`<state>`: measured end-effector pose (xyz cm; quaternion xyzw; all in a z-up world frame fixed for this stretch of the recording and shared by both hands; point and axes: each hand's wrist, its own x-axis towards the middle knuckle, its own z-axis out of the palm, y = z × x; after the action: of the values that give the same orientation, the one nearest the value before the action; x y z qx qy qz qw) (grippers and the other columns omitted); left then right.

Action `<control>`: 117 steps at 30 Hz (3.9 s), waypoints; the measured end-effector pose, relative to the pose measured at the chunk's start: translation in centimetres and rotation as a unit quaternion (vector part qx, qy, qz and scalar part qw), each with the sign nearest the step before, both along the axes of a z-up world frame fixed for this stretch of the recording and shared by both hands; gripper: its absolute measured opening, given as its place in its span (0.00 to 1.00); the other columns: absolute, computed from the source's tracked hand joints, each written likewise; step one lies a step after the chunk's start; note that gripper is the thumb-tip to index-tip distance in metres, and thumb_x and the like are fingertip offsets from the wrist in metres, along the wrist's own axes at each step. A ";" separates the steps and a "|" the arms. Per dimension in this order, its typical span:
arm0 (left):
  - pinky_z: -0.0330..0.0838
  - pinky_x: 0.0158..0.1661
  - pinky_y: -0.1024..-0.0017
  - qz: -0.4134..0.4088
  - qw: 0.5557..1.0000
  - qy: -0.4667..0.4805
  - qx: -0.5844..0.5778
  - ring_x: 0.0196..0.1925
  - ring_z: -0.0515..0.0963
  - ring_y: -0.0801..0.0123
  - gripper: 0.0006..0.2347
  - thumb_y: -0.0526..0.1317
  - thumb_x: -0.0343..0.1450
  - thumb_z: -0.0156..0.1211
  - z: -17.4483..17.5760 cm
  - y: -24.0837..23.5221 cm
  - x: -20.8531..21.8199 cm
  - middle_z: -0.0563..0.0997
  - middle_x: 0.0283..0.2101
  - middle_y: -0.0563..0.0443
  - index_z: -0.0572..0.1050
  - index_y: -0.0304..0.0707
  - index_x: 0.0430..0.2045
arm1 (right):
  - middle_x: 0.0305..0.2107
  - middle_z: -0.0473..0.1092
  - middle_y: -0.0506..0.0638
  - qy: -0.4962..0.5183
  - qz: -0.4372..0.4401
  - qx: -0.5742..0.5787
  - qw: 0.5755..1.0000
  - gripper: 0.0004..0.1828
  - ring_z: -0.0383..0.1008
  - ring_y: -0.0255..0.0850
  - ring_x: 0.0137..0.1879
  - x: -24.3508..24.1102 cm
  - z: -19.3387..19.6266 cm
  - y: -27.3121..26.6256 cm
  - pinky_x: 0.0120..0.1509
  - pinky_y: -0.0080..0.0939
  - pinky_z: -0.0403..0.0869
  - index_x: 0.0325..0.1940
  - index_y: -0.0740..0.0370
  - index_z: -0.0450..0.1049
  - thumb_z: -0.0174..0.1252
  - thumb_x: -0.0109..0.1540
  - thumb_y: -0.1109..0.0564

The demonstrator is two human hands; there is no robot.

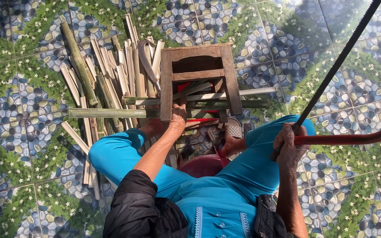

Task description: The person uses a red bow saw to cut a green bamboo stick into smaller pieces. They then assemble the cut pieces into a small rectangular frame structure, fitting the pieces together by hand.

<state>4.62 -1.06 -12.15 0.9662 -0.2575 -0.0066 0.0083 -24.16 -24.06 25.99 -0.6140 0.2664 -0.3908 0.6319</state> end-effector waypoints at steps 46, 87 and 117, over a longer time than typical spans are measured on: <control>0.72 0.24 0.57 -0.247 0.969 -0.008 -0.023 0.25 0.80 0.56 0.11 0.37 0.61 0.61 22.5 9.2 -7.2 0.74 0.23 0.50 0.72 0.45 0.35 | 0.16 0.63 0.47 0.007 0.007 0.025 1.000 0.03 0.68 0.34 0.18 0.4 0.1 0.6 0.24 0.29 0.69 0.50 0.61 0.73 0.54 0.73 0.61; 0.72 0.36 0.56 -0.202 0.972 -0.058 -0.107 0.40 0.74 0.51 0.18 0.51 0.76 0.50 37.2 5.2 11.4 0.69 0.32 0.49 0.66 0.76 0.63 | 0.21 0.72 0.58 0.142 0.027 -0.130 0.981 0.19 0.73 0.44 0.24 2.6 -2.7 5.5 0.34 0.41 0.72 0.58 0.62 0.76 0.64 0.63 0.61; 0.68 0.46 0.50 -0.222 0.974 0.029 -0.038 0.48 0.68 0.50 0.23 0.43 0.73 0.57 36.1 6.2 15.1 0.67 0.41 0.49 0.67 0.80 0.62 | 0.19 0.67 0.54 0.178 0.059 -0.192 0.963 0.12 0.68 0.46 0.22 3.0 -1.0 8.4 0.27 0.41 0.67 0.28 0.60 0.73 0.65 0.61 0.52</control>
<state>19.67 5.16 23.94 0.8831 -0.4656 -0.0271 0.0505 -21.17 -15.68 25.04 -0.7981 0.2575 -0.2807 0.4668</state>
